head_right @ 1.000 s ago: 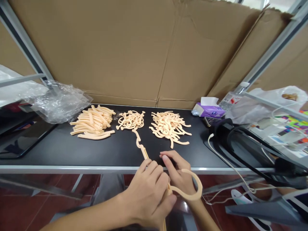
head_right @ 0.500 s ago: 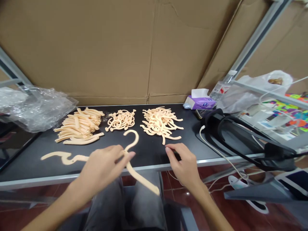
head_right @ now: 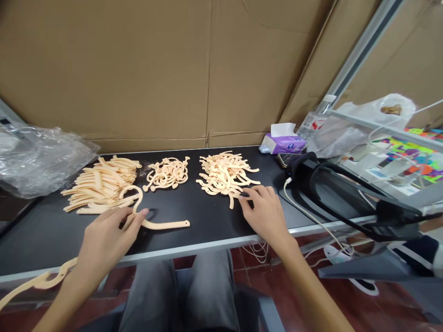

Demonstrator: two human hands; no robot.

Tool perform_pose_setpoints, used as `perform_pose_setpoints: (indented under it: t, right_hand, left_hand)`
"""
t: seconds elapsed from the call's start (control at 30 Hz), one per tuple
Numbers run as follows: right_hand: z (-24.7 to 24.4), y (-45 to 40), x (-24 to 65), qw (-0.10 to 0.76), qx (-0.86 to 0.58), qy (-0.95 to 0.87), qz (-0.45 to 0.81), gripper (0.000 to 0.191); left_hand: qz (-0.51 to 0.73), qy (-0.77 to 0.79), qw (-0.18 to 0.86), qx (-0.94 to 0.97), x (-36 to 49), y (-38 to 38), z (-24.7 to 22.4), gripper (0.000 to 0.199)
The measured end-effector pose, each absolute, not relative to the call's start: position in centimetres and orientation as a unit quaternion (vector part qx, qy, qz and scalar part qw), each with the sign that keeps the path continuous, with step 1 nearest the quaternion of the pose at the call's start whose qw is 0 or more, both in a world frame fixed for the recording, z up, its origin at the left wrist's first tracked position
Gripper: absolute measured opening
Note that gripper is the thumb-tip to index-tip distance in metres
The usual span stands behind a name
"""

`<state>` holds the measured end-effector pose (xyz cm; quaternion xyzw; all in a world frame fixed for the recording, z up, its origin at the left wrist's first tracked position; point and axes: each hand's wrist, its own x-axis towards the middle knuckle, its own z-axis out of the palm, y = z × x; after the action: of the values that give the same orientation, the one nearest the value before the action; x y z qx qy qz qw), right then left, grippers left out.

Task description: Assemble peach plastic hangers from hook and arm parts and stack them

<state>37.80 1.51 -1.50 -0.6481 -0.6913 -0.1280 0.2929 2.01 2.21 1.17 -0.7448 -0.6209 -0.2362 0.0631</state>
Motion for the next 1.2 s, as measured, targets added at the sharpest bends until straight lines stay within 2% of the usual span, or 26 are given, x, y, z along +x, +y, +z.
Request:
perform_pose_setpoints:
  t: [0.07, 0.2, 0.27, 0.37, 0.53, 0.67, 0.77, 0.93, 1.2]
  right_hand:
    - [-1.9, 1.6, 38.4, 0.297, -0.644, -0.696, -0.113, 0.024]
    - [-2.3, 1.6, 39.0, 0.331, -0.620, -0.706, -0.091, 0.022]
    - [-2.2, 1.5, 39.2, 0.341, -0.610, -0.711, -0.074, 0.022]
    - [-1.8, 1.2, 40.0, 0.335, -0.607, -0.719, -0.052, 0.023]
    - [-0.6, -0.6, 41.4, 0.310, -0.619, -0.721, -0.035, 0.027]
    - [0.3, -2.6, 40.6, 0.330, -0.653, -0.681, -0.034, 0.028]
    - [0.7, -3.5, 38.3, 0.349, -0.636, -0.687, 0.034, 0.023]
    - [0.4, -2.6, 33.3, 0.303, -0.578, -0.749, 0.120, 0.015]
    - [-0.3, 0.5, 30.7, 0.279, -0.549, -0.786, 0.047, 0.013]
  left_hand:
    - [-0.260, -0.607, 0.060, -0.748, 2.0, 2.8, 0.7, 0.033]
    - [-0.304, -0.593, 0.053, -0.743, 1.9, 3.2, 0.7, 0.038]
    - [-0.312, -0.554, 0.063, -0.769, 2.1, 2.8, 1.2, 0.030]
    - [-0.280, -0.485, 0.027, -0.828, 3.1, 2.0, 2.4, 0.019]
    - [-0.179, -0.395, -0.102, -0.895, 6.1, 2.0, 3.2, 0.021]
    - [-0.136, -0.361, -0.132, -0.913, 7.5, 3.1, 2.9, 0.021]
    - [-0.150, -0.365, -0.146, -0.907, 7.5, 3.8, 2.8, 0.020]
    - [-0.168, -0.395, -0.118, -0.895, 7.0, 3.6, 2.6, 0.016]
    - [-0.125, -0.391, -0.025, -0.911, 7.0, 3.4, 3.1, 0.020]
